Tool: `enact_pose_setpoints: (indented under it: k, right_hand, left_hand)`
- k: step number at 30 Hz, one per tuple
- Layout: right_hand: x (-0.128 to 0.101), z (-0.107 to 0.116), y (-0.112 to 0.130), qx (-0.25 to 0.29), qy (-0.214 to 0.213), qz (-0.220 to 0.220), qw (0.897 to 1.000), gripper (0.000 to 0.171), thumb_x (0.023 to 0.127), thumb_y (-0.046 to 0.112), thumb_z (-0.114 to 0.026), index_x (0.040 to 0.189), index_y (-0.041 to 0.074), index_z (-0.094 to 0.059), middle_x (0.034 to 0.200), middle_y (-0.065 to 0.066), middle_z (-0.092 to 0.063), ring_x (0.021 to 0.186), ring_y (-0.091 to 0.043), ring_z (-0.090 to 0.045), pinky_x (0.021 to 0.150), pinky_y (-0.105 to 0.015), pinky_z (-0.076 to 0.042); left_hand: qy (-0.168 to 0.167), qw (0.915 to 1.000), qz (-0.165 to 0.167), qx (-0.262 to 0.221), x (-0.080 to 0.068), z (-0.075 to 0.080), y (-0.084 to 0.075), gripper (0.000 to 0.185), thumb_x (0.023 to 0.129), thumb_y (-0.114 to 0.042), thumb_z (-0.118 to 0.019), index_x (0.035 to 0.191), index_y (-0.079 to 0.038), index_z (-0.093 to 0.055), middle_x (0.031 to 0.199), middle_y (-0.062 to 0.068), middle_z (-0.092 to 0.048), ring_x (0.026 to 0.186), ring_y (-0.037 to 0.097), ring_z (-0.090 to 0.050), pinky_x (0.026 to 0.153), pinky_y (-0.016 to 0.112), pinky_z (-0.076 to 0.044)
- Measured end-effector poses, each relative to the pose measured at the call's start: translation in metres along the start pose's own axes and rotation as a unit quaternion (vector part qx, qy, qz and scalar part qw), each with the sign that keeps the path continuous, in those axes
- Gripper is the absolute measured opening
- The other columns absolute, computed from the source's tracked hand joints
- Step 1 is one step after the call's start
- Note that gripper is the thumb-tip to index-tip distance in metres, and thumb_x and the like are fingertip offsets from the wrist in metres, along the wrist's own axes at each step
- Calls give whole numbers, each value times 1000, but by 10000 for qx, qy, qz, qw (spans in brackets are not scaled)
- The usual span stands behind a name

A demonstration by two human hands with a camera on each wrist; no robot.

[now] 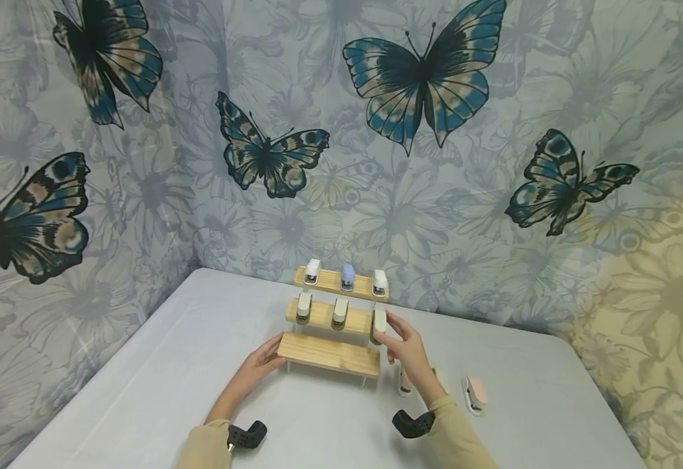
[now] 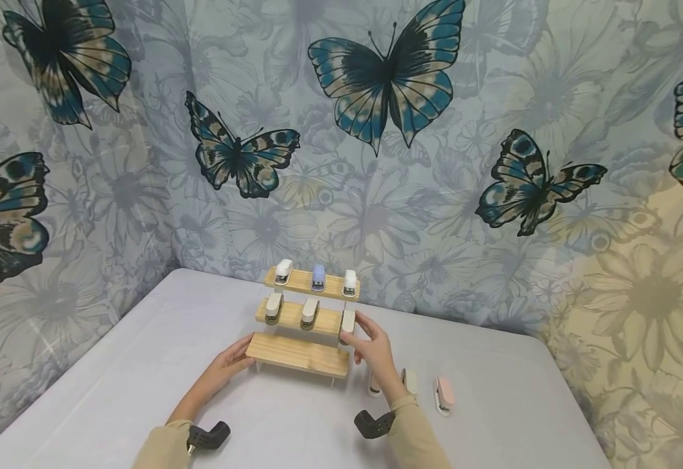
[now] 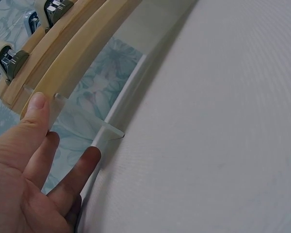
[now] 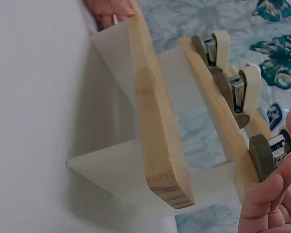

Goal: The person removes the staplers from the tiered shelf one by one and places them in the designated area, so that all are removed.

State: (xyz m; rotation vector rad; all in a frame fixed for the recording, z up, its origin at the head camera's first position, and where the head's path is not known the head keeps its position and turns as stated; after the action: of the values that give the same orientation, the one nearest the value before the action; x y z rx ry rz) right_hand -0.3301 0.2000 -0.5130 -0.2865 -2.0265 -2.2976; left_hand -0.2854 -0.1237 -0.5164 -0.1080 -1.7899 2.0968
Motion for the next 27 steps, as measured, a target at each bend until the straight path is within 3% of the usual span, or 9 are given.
enact_pose_setpoints:
  k: [7,16,27]
  right_hand:
    - [-7,0,3,79,-2,190,9998,59,62,27,-66,114,29,-39,114,8,-39,36,-18,-39,31,-34,-39]
    - [-20,1,5,124,-263,344,9990,57,62,25,-66,113,26,-40,114,4,-40,37,-18,-42,31,-33,-40]
    - [-46,18,-1,-40,-315,46,9995,48,65,29,-63,110,26,-43,109,4,-44,39,-21,-42,35,-37,-41]
  left_hand:
    - [69,9998,-144,80,1,3,3,55,77,-26,-50,124,-15,-25,124,4,-26,102,20,-38,81,31,-34]
    - [37,10000,-25,-51,-6,-3,-19,57,77,-24,-51,124,-6,-24,124,9,-26,104,23,-35,83,34,-32]
    - [146,9995,-280,51,1,2,3,55,78,-25,-50,124,-10,-24,124,8,-25,104,21,-36,82,29,-33]
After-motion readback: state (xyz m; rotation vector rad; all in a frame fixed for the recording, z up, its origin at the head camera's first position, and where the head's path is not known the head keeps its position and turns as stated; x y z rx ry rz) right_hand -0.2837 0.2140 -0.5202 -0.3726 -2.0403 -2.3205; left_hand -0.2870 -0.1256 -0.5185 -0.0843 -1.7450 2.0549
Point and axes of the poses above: each hand's wrist, its own x-axis towards the middle knuckle, its own z-axis out of the back of the hand, y = z × x, the point moved 2 cm from there along x, towards the middle knuckle
